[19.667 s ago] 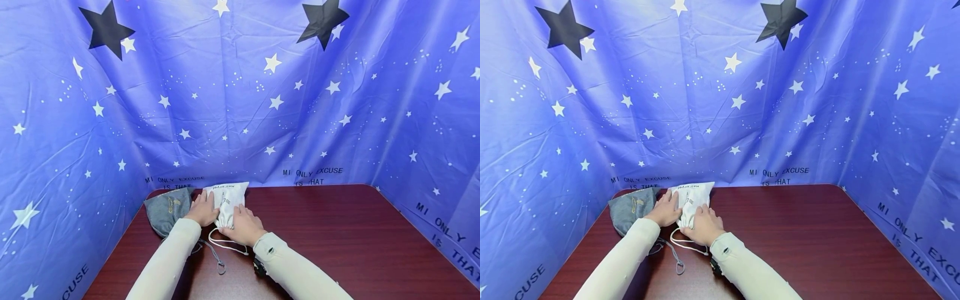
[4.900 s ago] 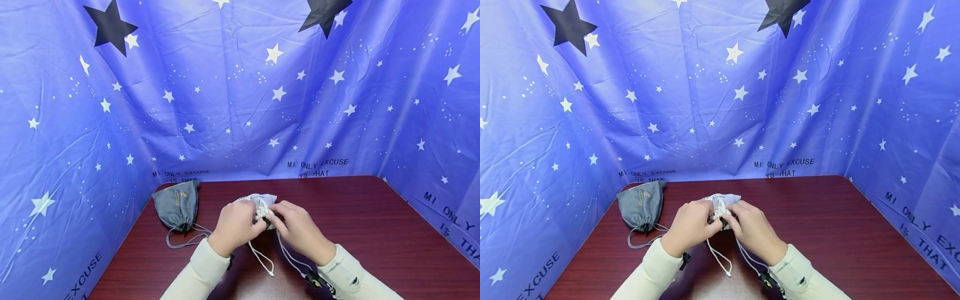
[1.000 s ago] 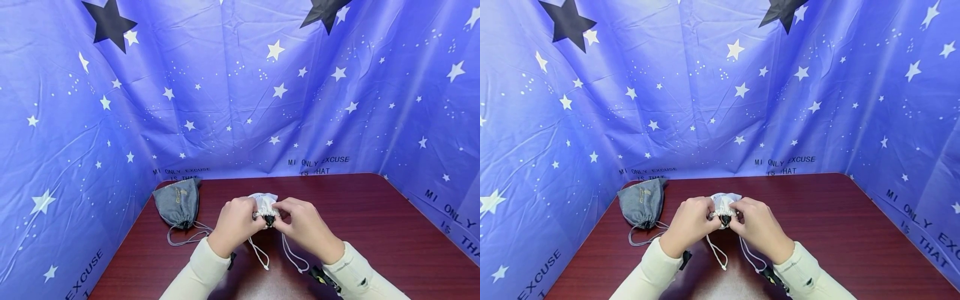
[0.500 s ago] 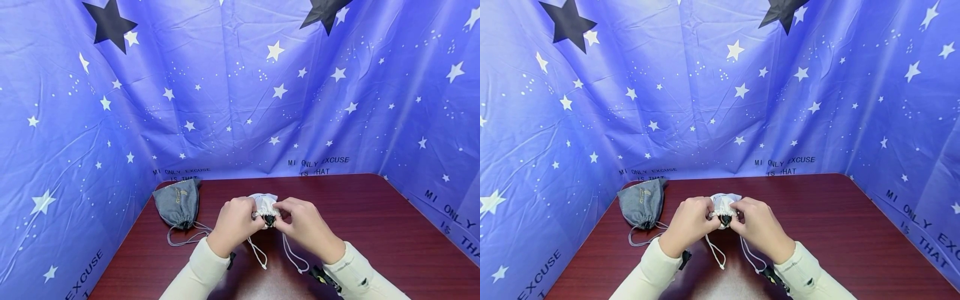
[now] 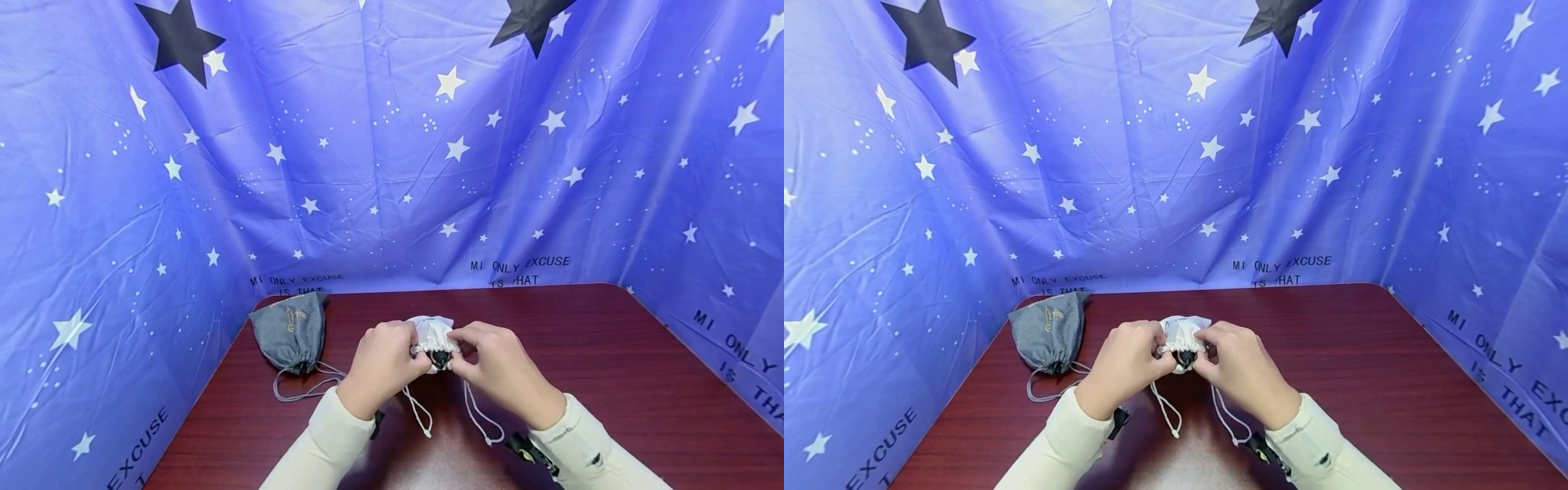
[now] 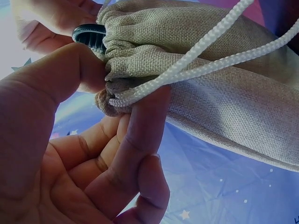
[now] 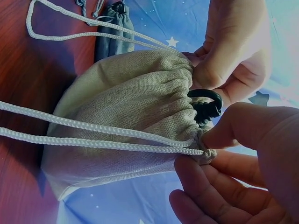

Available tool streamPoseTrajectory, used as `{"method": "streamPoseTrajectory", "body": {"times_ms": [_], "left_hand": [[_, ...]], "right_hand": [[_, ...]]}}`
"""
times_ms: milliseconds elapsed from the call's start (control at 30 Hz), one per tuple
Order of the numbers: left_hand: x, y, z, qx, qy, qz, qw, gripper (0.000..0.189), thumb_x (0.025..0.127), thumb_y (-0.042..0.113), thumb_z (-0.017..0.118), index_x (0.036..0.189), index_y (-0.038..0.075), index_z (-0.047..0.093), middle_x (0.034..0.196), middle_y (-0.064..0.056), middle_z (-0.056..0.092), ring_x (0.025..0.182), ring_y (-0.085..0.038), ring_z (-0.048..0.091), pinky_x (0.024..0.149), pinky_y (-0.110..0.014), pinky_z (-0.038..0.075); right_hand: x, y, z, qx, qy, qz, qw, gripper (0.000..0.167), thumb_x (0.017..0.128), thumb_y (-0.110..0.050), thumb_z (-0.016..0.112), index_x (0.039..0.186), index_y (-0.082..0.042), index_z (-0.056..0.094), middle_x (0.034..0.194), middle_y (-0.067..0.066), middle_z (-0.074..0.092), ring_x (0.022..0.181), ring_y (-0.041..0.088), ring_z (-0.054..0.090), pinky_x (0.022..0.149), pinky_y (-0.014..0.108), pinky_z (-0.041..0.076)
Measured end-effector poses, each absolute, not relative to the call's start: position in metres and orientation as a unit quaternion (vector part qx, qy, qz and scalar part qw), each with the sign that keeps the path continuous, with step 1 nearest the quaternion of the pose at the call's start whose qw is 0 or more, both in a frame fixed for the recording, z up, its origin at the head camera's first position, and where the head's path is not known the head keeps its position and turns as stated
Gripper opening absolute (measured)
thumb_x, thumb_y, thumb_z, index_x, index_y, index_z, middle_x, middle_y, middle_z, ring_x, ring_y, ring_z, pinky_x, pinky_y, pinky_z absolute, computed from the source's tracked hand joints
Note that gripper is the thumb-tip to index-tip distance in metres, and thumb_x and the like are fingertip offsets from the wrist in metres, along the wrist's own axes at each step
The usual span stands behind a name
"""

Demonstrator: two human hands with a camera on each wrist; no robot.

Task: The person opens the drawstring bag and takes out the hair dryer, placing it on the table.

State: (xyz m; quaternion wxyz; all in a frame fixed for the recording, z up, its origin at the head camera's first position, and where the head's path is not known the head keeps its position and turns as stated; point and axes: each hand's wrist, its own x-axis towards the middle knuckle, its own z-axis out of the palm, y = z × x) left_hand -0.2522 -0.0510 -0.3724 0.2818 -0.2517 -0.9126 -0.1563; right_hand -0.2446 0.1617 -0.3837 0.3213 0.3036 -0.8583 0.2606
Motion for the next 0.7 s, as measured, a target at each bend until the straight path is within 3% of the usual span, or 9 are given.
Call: {"method": "streamPoseTrajectory", "body": {"times_ms": [700], "left_hand": [[-0.2522, -0.0530, -0.3686, -0.245, -0.915, -0.155, 0.279, 0.032, 0.067, 0.021, 0.078, 0.061, 0.022, 0.047, 0.058, 0.011, 0.037, 0.052, -0.010, 0.032, 0.047, -0.026, 0.030]], "right_hand": [[-0.2447, 0.1643, -0.3807, 0.290, -0.869, 0.252, 0.313, 0.025, 0.074, -0.005, 0.080, 0.099, -0.005, 0.079, 0.088, -0.003, 0.073, 0.069, 0.000, 0.066, 0.063, 0.017, 0.054]]}}
